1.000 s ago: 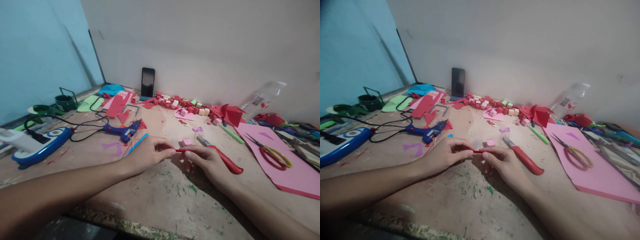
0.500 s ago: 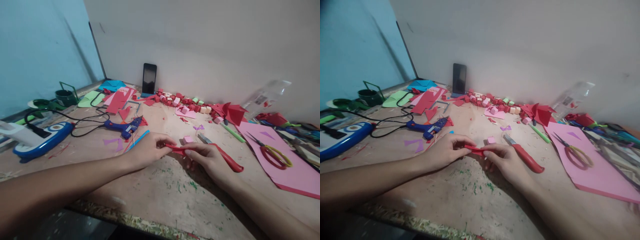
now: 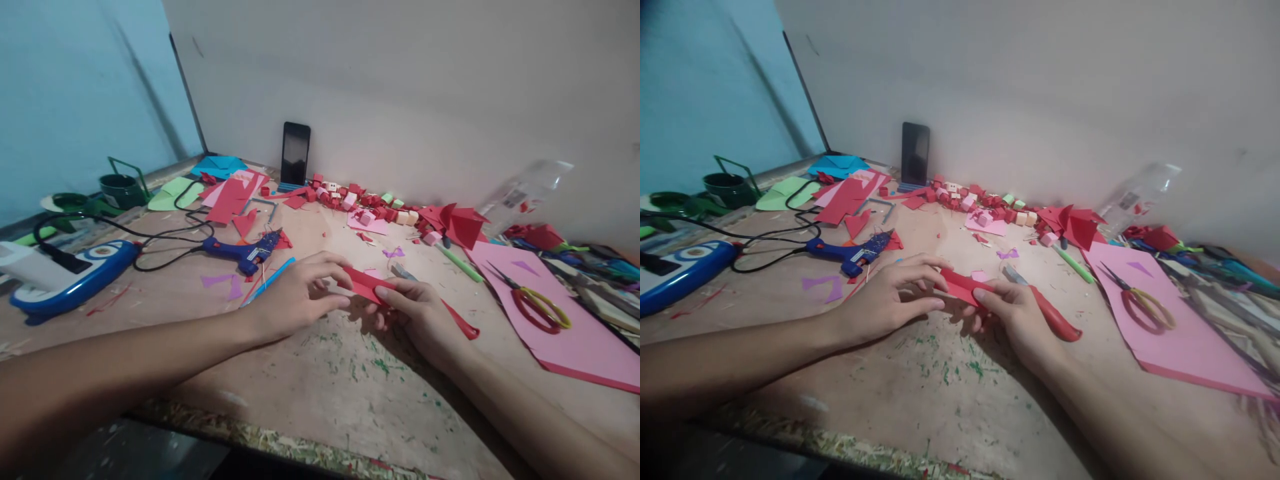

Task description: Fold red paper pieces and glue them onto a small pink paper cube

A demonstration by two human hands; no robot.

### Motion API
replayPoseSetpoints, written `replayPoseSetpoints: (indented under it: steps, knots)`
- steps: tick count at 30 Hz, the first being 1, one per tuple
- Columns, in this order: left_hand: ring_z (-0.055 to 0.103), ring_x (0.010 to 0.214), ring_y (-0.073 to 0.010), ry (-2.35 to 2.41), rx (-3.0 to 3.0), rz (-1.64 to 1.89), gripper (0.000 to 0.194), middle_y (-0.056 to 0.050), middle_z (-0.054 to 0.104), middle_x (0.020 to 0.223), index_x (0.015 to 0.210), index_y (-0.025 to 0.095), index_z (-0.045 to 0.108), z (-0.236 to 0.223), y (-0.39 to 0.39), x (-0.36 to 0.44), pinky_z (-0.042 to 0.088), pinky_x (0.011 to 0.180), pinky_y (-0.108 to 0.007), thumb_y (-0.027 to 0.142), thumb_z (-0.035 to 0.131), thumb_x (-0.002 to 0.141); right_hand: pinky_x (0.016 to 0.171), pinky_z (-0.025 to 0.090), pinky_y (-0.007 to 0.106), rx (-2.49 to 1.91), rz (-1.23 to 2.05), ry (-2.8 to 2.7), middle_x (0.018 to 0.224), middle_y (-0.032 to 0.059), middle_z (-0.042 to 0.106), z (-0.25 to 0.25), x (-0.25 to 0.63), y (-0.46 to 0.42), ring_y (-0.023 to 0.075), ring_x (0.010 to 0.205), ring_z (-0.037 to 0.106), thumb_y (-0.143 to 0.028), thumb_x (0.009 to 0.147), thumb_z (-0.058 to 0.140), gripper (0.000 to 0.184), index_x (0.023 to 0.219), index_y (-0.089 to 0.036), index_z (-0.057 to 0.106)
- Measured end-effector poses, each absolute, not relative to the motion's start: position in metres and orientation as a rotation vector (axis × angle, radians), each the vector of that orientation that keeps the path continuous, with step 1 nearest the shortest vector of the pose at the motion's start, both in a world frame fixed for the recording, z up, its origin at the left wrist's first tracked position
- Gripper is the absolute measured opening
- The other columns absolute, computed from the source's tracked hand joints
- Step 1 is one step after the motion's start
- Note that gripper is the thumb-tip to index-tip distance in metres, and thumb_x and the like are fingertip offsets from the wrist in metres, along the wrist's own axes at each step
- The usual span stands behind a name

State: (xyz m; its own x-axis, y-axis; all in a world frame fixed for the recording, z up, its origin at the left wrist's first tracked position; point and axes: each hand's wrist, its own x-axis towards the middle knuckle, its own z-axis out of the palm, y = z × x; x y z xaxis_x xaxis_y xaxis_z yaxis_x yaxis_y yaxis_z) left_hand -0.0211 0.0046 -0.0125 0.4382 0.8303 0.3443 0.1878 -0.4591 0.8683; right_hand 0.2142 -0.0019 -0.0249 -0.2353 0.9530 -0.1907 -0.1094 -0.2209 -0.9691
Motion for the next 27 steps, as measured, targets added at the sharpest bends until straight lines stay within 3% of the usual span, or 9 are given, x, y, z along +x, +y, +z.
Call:
replayPoseSetpoints:
  steps: [6, 13, 18, 21, 27]
  knots:
    - [0.070, 0.086, -0.0155, 0.945, 1.924, 1.043, 0.005, -0.004, 0.078, 0.092, 0.087, 0.015, 0.079, -0.015, 0.007, -0.019, 0.054, 0.078, -0.025, 0.016, 0.074, 0.090, 0.056, 0.053, 0.020, -1.144, 1.552, -1.286, 0.072, 0.0041, 0.078, -0.022, 0.212, -0.004, 0.0106, 0.055, 0.067, -0.044, 0.083, 0.088, 0.029, 0.083, -0.016, 0.081]
    - [0.071, 0.083, -0.0154, 0.966, 1.963, 1.068, 0.009, -0.004, 0.080, 0.088, 0.081, 0.015, 0.080, -0.013, 0.007, -0.018, 0.054, 0.078, -0.024, 0.012, 0.076, 0.089, 0.056, 0.051, 0.024, -1.196, 1.428, -1.496, 0.071, 0.0025, 0.076, -0.020, 0.213, -0.005, 0.0122, 0.057, 0.065, -0.045, 0.087, 0.082, 0.027, 0.089, -0.018, 0.082]
    - [0.072, 0.084, -0.0169, 0.966, 1.908, 1.058, 0.009, -0.006, 0.080, 0.089, 0.083, 0.014, 0.081, -0.015, 0.006, -0.017, 0.054, 0.077, -0.026, 0.013, 0.074, 0.089, 0.059, 0.052, 0.028, -1.267, 1.287, -1.638, 0.071, 0.0029, 0.076, -0.018, 0.209, -0.007, 0.0151, 0.060, 0.064, -0.043, 0.081, 0.086, 0.031, 0.101, -0.019, 0.084]
    - [0.072, 0.082, -0.0167, 0.949, 1.867, 1.049, 0.010, -0.005, 0.080, 0.086, 0.081, 0.014, 0.080, -0.015, 0.004, -0.017, 0.054, 0.077, -0.026, 0.013, 0.073, 0.088, 0.061, 0.054, 0.031, -1.281, 1.136, -1.764, 0.085, 0.0066, 0.081, -0.016, 0.205, -0.009, 0.0184, 0.067, 0.067, -0.042, 0.080, 0.085, 0.029, 0.099, -0.020, 0.086]
    - [0.068, 0.075, -0.0147, 0.943, 1.727, 1.049, 0.007, 0.000, 0.073, 0.082, 0.081, 0.017, 0.070, -0.015, 0.002, -0.015, 0.054, 0.072, -0.026, 0.019, 0.074, 0.085, 0.054, 0.052, 0.030, -1.280, 1.154, -1.751, 0.074, 0.0054, 0.077, -0.015, 0.202, -0.012, 0.0169, 0.058, 0.064, -0.044, 0.086, 0.078, 0.025, 0.090, -0.021, 0.086]
